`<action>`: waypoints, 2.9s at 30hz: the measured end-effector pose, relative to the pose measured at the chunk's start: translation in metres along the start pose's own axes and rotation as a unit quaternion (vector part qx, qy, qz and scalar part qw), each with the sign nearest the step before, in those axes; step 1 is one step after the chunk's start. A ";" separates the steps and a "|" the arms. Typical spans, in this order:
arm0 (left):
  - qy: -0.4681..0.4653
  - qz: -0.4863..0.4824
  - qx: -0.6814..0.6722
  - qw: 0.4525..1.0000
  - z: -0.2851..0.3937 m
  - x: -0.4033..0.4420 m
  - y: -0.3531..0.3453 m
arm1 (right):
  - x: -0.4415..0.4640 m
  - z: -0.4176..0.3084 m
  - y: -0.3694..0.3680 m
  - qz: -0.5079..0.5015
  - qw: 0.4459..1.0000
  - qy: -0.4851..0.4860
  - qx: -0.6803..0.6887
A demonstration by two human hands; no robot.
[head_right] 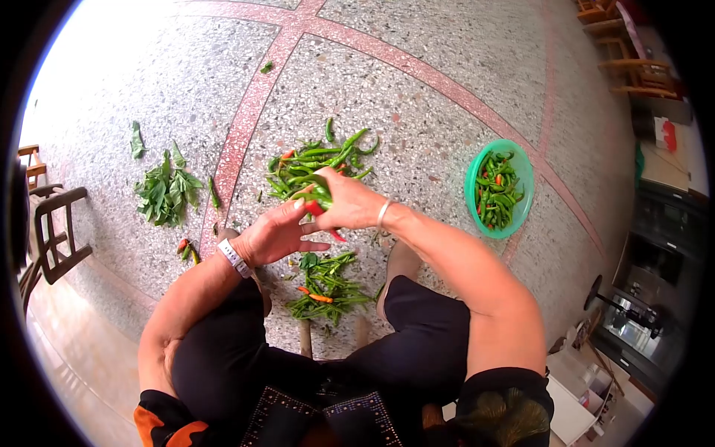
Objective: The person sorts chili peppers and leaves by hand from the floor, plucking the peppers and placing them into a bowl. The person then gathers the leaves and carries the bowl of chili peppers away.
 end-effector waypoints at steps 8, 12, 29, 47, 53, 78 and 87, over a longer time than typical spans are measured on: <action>0.064 0.158 0.203 0.964 -0.009 -0.024 0.049 | -0.162 0.079 0.093 0.319 0.913 -0.246 -0.061; 0.080 0.194 0.303 0.930 -0.015 -0.040 0.068 | -0.260 0.163 0.128 0.428 0.825 -0.344 -0.130; -0.031 0.243 0.919 0.309 -0.054 -0.088 0.199 | -0.027 0.172 0.088 0.259 0.920 -0.124 -0.268; -0.018 0.242 0.851 0.466 0.041 -0.018 0.123 | 0.083 0.125 0.069 0.230 0.909 -0.093 -0.336; -0.011 0.304 0.844 0.443 0.069 0.009 0.132 | 0.089 0.142 0.060 0.174 0.902 -0.129 -0.374; -0.101 0.414 0.449 0.785 0.062 0.000 0.180 | 0.112 0.101 0.059 0.209 0.967 -0.097 -0.112; -0.051 0.342 0.367 0.864 0.047 -0.006 0.158 | 0.115 0.111 0.040 0.127 0.942 -0.131 -0.281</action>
Point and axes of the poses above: each hand's wrist, its own x-axis towards the middle knuckle, its own y-axis out of the back of the hand, z = x × y, the point moved 2 cm from there along x, towards the middle knuckle, and after that the axes turned 9 degrees about -z, right-handed, at the moved point
